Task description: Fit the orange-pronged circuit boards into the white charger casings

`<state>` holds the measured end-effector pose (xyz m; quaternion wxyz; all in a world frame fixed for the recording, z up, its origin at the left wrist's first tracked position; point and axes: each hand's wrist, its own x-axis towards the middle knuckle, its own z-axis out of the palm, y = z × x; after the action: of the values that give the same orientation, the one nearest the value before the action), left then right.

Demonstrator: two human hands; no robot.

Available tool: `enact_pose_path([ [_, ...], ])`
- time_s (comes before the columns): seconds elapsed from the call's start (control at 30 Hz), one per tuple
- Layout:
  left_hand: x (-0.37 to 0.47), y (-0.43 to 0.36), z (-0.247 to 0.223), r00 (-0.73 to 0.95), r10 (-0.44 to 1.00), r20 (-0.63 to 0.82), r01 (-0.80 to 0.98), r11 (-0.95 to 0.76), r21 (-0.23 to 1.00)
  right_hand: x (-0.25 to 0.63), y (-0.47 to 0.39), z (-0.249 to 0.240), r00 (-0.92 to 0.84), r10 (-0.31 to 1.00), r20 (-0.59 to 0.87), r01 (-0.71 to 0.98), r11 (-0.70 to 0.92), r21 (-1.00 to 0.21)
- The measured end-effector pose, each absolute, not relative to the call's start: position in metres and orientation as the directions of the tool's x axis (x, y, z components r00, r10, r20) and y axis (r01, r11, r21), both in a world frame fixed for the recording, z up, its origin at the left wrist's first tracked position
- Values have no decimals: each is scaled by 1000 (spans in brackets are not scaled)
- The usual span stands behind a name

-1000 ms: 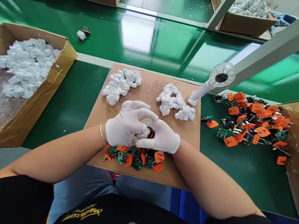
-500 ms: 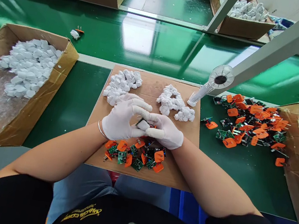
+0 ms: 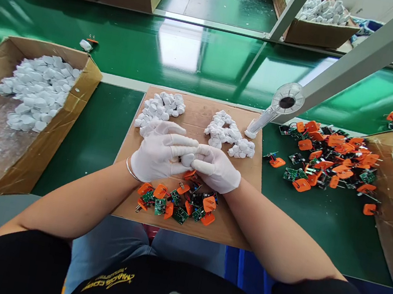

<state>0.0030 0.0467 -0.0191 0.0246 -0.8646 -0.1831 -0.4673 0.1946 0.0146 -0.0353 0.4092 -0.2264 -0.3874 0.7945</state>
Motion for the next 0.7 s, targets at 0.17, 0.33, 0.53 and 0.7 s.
enact_pose_path([
  [0.17,5,45,-15,550,280,787,351,-932,87,196,16,-38,-574,815,-82,-449,-397,-801],
  [0.33,8,40,-12,530,345,775,307,-930,205,197,16,-37,-576,815,-69,-391,-348,-852],
  [0.53,6,40,-10,519,402,755,290,-913,287,197,14,-34,-554,831,-57,-418,-337,-843],
  [0.7,2,41,-9,508,390,768,269,-919,289,195,10,-41,-450,893,5,-344,-168,-924],
])
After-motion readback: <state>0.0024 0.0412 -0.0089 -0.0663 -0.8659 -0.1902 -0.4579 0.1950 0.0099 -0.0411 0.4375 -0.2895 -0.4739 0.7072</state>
